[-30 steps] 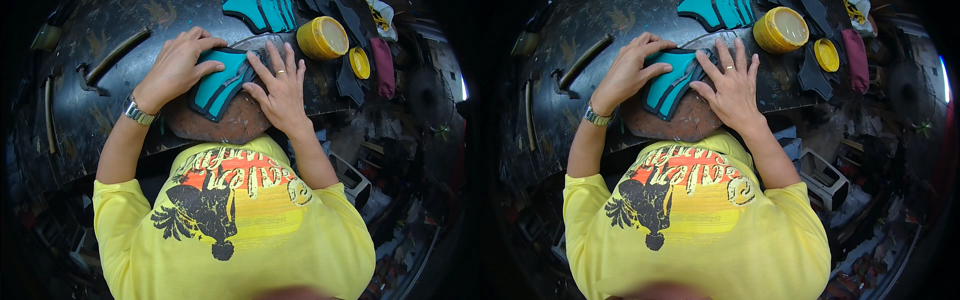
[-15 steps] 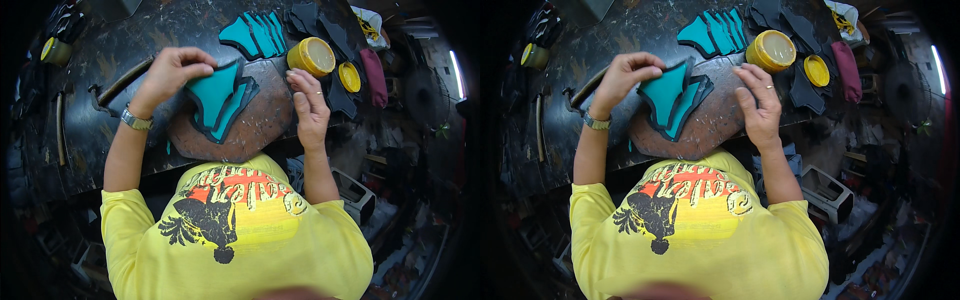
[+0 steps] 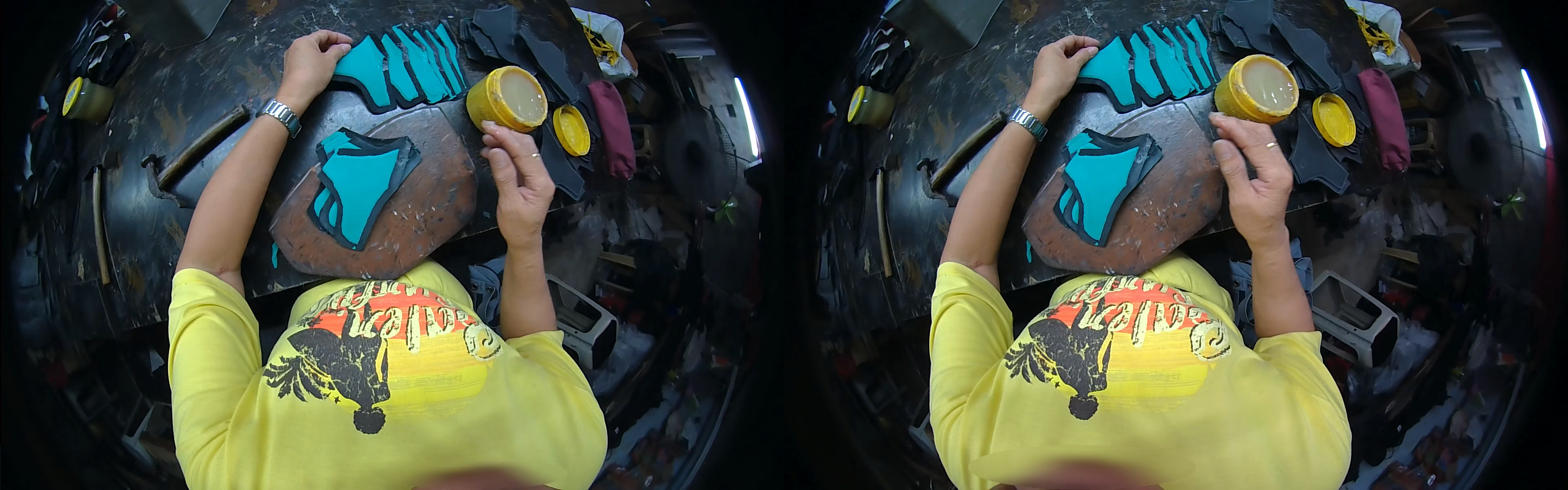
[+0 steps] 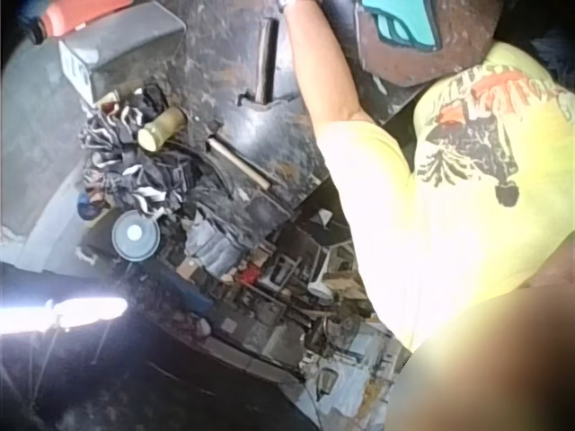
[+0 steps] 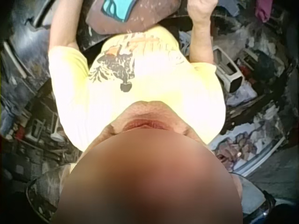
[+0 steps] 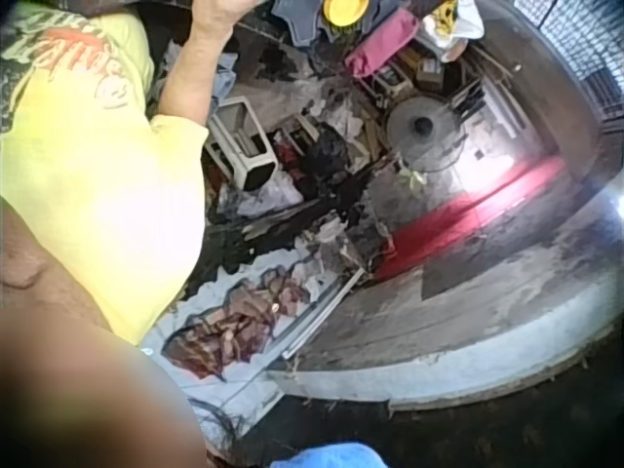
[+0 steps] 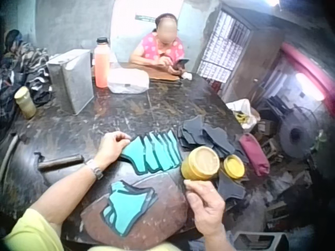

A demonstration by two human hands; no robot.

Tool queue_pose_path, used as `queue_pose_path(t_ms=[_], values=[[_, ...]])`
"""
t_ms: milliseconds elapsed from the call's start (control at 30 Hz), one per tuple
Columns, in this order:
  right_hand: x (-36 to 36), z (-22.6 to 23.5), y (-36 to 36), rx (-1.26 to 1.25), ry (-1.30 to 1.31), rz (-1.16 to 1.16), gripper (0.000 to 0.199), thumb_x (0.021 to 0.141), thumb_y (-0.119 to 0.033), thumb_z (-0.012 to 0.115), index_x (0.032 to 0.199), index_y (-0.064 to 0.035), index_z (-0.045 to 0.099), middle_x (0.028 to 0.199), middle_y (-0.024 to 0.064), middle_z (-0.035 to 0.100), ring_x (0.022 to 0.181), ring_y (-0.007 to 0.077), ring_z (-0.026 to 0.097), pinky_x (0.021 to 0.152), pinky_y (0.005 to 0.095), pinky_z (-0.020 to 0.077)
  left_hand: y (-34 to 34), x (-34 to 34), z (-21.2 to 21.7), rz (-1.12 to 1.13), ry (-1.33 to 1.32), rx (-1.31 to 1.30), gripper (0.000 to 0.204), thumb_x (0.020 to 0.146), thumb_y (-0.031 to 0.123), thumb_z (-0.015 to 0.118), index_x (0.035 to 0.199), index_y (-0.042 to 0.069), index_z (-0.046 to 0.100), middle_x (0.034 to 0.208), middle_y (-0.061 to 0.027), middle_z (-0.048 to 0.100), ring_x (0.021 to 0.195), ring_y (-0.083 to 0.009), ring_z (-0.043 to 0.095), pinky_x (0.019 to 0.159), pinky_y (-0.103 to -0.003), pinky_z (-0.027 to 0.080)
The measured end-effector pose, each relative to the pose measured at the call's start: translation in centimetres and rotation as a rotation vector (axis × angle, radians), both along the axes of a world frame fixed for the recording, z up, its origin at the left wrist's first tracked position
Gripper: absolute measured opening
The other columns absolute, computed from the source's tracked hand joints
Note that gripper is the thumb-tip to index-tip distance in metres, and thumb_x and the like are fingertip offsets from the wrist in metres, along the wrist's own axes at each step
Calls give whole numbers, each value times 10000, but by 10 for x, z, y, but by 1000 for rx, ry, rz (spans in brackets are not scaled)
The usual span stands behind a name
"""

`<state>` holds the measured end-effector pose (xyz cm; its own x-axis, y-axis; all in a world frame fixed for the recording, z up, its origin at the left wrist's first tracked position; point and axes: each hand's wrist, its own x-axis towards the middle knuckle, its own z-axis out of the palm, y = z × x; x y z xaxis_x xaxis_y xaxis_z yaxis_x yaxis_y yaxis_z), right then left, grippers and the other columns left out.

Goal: The person assembles small black rubber pieces by hand, then uses a yellow container to apply a substance to the pieces. They handle teal rubber pieces and continue assembling them on a cluttered workbench.

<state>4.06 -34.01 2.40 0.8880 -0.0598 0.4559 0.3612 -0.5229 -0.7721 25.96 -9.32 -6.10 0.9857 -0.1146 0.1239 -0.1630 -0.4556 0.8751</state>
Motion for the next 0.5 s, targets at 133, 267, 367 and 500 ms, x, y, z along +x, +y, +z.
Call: queue_pose_path(t_ms=[133, 267, 367, 500], values=[[14, 13, -27, -74, -78, -250, 154, 973, -58, 656, 1073, 14, 748, 982, 87, 657, 895, 181, 613, 834, 291, 470, -1, -6, 9, 22, -78, 228, 259, 892, 235, 751, 1119, 111, 766, 1040, -114, 762, 960, -232, 726, 846, -353, 554], [44, 19, -66, -552, -111, -428, 259, 993, -280, 650, 1081, -77, 784, 1067, 153, 667, 1091, 315, 573, 971, 412, 444, 6, -29, 34, -63, -235, 289, 314, 882, 279, 764, 1146, 110, 745, 1093, -115, 702, 1046, -248, 680, 880, -373, 538], [60, 18, -80, -786, -95, -396, 344, 978, -385, 641, 1019, -85, 803, 1123, 168, 692, 1187, 381, 548, 1021, 465, 422, 24, -62, 56, -336, -192, 157, 343, 856, 297, 795, 1137, 110, 734, 1096, -78, 663, 1036, -223, 644, 901, -360, 500], [53, 21, -76, -676, -196, -408, 318, 965, -371, 673, 980, -82, 806, 1134, 171, 691, 1201, 370, 556, 1004, 482, 436, 49, -117, 71, -566, -76, 137, 382, 778, 237, 851, 1109, 99, 720, 1138, -51, 647, 1101, -219, 618, 988, -359, 450]])
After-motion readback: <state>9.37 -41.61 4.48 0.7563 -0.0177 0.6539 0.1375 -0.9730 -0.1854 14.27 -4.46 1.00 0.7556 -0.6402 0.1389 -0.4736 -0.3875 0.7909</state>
